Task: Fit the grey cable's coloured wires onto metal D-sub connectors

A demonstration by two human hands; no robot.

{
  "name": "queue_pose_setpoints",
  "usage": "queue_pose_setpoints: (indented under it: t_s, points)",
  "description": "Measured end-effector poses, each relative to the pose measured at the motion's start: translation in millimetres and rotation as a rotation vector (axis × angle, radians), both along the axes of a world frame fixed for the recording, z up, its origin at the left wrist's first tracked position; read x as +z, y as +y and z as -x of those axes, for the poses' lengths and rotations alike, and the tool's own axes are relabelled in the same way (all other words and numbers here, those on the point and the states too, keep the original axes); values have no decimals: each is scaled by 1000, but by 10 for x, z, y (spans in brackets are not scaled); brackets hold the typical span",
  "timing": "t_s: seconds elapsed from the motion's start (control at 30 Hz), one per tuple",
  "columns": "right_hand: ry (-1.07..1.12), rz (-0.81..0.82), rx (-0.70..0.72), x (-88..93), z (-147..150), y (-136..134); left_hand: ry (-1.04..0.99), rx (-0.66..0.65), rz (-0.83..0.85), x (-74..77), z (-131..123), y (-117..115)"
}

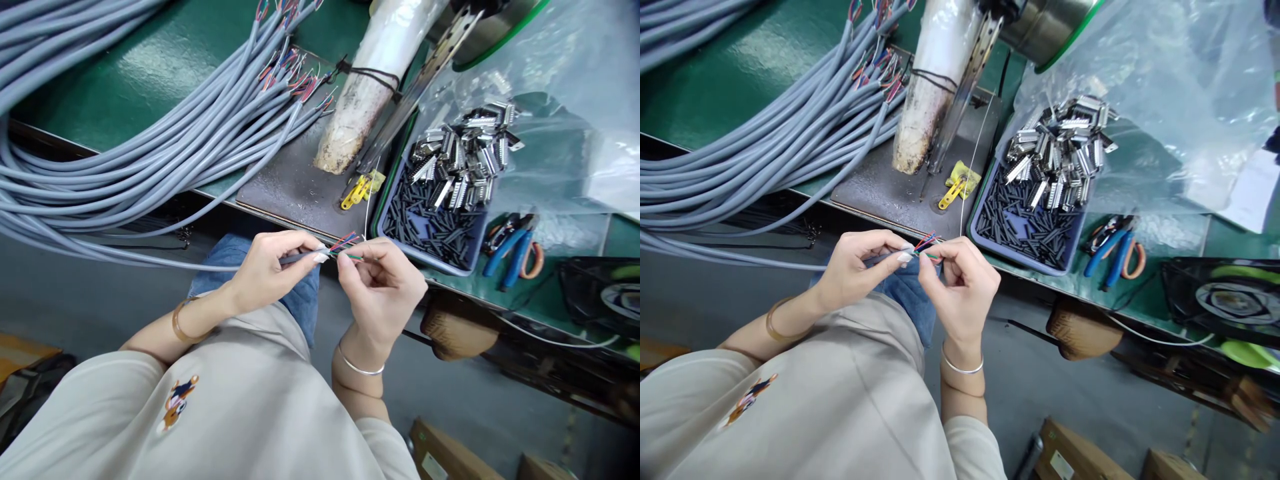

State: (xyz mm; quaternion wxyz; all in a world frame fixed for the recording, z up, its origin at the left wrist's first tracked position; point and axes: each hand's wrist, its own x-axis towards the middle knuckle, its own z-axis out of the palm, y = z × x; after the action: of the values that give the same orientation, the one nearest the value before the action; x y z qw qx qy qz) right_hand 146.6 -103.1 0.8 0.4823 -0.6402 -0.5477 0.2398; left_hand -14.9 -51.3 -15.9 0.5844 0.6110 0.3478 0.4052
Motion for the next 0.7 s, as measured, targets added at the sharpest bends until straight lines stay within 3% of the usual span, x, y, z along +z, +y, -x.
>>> queue_pose_setpoints:
  t_s: [0.1,0.23,0.7]
  points:
    - [19,-27,-8,-30,55,9,-129,-18,187,-13,3,-11]
    - [226,98,-13,-79,79,57,-243,-66,330,-36,37,21]
    - [225,148,0,6,-32,63,-159,-77,111,-87,43,38]
